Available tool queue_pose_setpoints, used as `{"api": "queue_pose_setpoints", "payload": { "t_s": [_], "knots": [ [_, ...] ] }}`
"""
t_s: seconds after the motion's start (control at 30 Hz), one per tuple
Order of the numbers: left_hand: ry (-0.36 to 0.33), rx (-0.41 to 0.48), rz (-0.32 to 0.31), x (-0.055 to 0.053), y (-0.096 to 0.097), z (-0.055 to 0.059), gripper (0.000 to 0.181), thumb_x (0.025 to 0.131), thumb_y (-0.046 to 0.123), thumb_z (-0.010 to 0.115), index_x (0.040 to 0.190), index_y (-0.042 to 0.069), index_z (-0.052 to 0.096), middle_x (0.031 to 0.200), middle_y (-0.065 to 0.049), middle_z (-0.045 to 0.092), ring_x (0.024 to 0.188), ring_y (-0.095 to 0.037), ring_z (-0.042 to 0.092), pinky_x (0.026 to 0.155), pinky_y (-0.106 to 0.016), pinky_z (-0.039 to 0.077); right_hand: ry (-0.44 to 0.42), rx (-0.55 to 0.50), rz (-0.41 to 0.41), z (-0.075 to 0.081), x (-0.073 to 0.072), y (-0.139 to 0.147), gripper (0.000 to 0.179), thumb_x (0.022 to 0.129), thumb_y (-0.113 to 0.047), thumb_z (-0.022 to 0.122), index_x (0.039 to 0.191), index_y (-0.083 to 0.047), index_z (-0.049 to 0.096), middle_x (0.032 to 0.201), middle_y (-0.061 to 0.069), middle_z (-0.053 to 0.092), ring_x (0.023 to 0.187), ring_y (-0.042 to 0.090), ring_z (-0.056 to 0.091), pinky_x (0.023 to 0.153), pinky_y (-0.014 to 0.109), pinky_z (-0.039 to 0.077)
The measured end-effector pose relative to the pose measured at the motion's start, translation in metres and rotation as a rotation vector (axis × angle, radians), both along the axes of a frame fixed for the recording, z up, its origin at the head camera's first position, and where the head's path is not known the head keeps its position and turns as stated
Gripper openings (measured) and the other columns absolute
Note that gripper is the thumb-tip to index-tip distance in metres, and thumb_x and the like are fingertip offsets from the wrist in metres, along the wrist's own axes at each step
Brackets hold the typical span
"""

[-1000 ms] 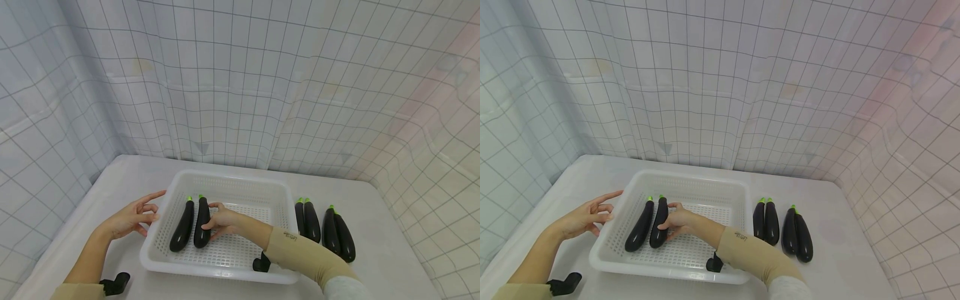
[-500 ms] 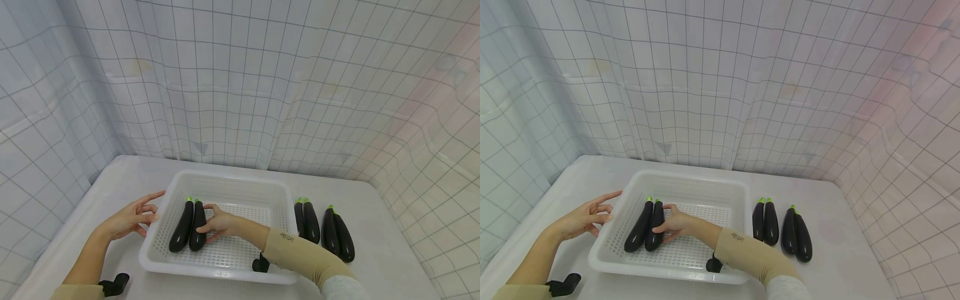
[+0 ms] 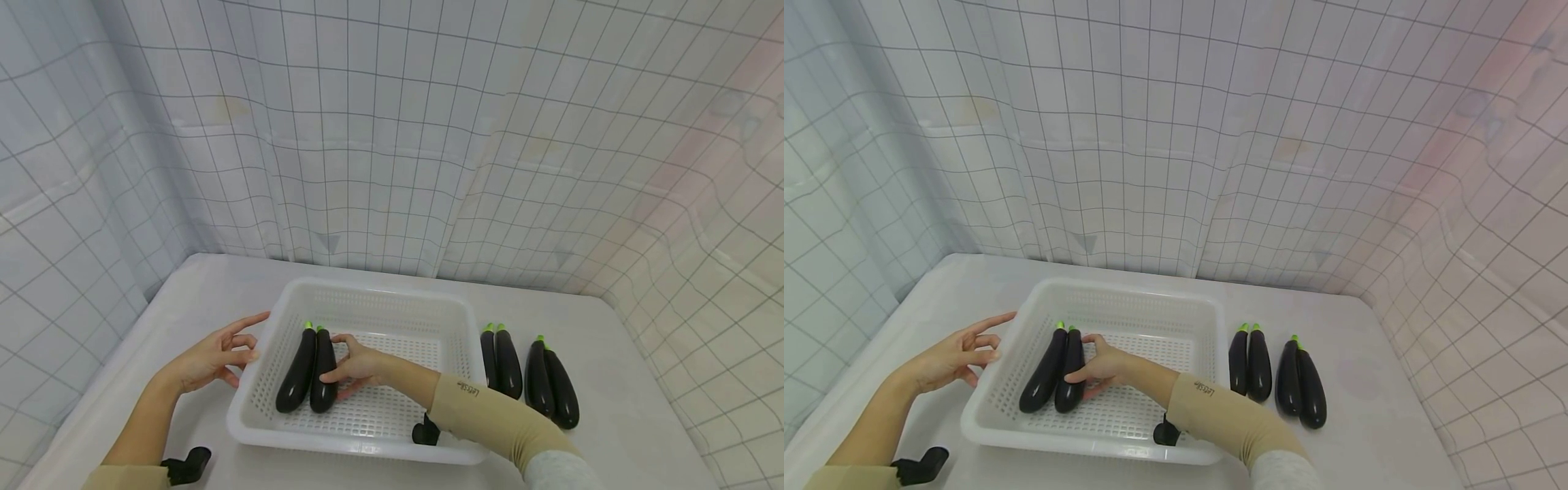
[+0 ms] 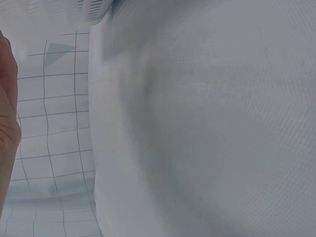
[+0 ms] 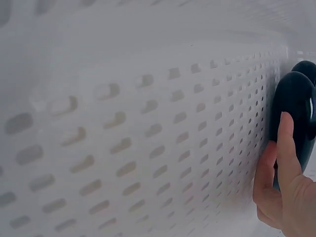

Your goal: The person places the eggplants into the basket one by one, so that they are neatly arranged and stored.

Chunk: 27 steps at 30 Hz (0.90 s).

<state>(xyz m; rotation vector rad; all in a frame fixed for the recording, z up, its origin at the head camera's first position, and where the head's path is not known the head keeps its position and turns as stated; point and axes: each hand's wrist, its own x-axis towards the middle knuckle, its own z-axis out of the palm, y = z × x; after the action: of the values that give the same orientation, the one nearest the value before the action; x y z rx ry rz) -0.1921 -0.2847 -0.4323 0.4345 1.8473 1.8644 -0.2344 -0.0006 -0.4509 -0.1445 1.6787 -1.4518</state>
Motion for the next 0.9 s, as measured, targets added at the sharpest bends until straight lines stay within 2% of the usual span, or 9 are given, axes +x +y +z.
{"api": "queue_pose_setpoints", "payload": {
  "t_s": [0.2,0.37,0.6,0.9],
  "knots": [
    [0.004,0.006,-0.004,0.0,0.0,-0.001,0.065,0.092,0.001,0.049,0.146,0.022,0.019,0.092,0.001,0.058,0.077,-0.015,0.064,0.059,-0.043,0.056,-0.001,0.002,0.007,-0.001,-0.001,0.0,0.077,0.082,0.001,0.065,0.139,-0.023,0.019,0.096,0.014,0.057,0.072,0.021,0.059,0.064,0.038,0.057],
    [-0.002,0.001,0.004,0.0,0.0,-0.002,0.065,0.092,0.001,0.05,0.146,0.023,0.02,0.092,0.001,0.058,0.077,-0.015,0.064,0.059,-0.043,0.056,0.008,0.018,0.017,0.002,-0.002,0.001,0.078,0.082,-0.002,0.066,0.14,-0.022,0.018,0.096,0.014,0.057,0.072,0.021,0.057,0.064,0.039,0.057],
    [-0.003,0.007,-0.004,-0.001,0.0,-0.002,0.065,0.092,0.001,0.049,0.146,0.023,0.019,0.093,0.001,0.059,0.078,-0.016,0.064,0.06,-0.043,0.056,0.066,0.057,0.015,0.018,-0.012,0.01,0.081,0.08,-0.008,0.07,0.142,-0.023,0.019,0.102,0.013,0.052,0.088,0.027,0.056,0.066,0.043,0.057],
    [-0.006,0.014,-0.012,-0.001,-0.001,-0.002,0.065,0.092,0.001,0.049,0.146,0.023,0.02,0.093,0.002,0.059,0.079,-0.017,0.065,0.059,-0.041,0.056,0.096,-0.016,-0.019,0.048,-0.03,0.029,0.076,0.084,-0.008,0.066,0.142,-0.023,0.02,0.113,0.013,0.05,0.109,0.041,0.05,0.071,0.044,0.056]
  ]
}}
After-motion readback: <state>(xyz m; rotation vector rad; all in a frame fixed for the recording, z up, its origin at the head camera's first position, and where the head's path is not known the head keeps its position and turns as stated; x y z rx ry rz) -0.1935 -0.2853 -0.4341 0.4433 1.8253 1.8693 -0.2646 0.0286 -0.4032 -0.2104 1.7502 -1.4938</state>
